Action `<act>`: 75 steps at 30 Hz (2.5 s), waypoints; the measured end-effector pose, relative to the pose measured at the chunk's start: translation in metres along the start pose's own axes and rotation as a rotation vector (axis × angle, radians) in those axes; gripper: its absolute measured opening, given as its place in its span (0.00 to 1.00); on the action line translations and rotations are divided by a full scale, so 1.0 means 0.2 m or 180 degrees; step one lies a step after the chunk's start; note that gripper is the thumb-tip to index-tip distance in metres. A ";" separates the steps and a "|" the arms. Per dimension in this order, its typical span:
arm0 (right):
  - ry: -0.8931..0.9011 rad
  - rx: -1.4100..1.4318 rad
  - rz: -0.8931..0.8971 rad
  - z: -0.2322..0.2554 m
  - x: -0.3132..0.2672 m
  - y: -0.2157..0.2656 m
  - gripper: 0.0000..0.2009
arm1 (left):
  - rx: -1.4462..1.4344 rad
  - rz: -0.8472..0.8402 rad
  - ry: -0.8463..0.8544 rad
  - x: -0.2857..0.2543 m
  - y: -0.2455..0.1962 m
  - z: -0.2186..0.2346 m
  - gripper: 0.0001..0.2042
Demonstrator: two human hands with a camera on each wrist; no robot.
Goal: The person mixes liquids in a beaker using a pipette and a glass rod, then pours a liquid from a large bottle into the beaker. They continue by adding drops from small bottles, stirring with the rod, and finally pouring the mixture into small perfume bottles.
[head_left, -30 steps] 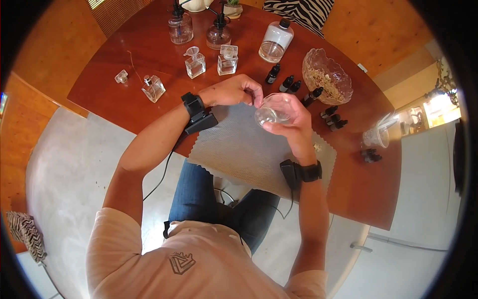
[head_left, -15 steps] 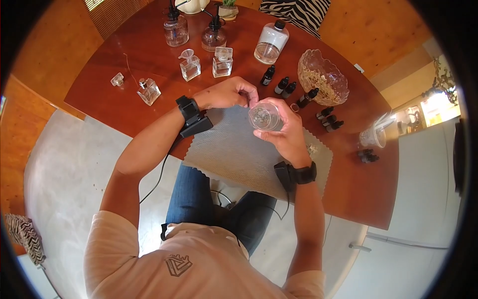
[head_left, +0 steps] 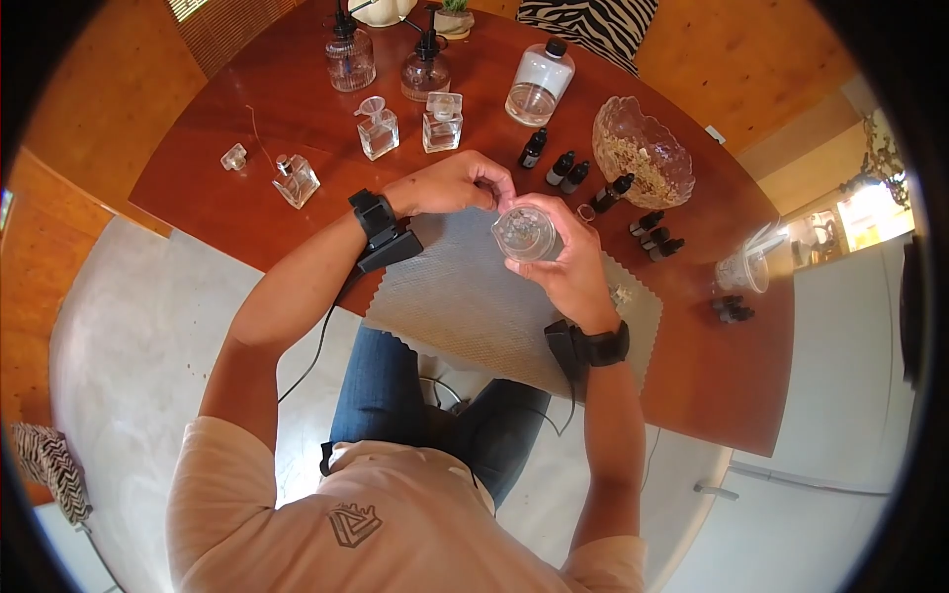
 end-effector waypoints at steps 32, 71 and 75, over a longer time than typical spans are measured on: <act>0.0235 0.1140 -0.0640 -0.02 -0.01 -0.30 0.34 | 0.0168 0.0043 -0.0150 -0.02 -0.06 0.02 0.11; -0.2147 -0.0188 -0.1081 1.04 -1.03 -0.14 0.12 | -0.0048 -0.0103 0.0343 -0.14 -0.31 -0.05 0.52; -0.1434 -0.1198 -0.0647 0.81 -0.80 -0.10 0.17 | -0.0215 -0.0177 0.0404 -0.12 -0.31 -0.09 0.55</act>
Point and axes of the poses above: each hand's wrist, its own x-axis towards the middle knuckle, its own z-axis out of the back of the hand, y = z × x, the point moved 10 cm from there along x, towards the middle knuckle, and after that the axes turned 15 degrees about x, right-handed, at the moved point
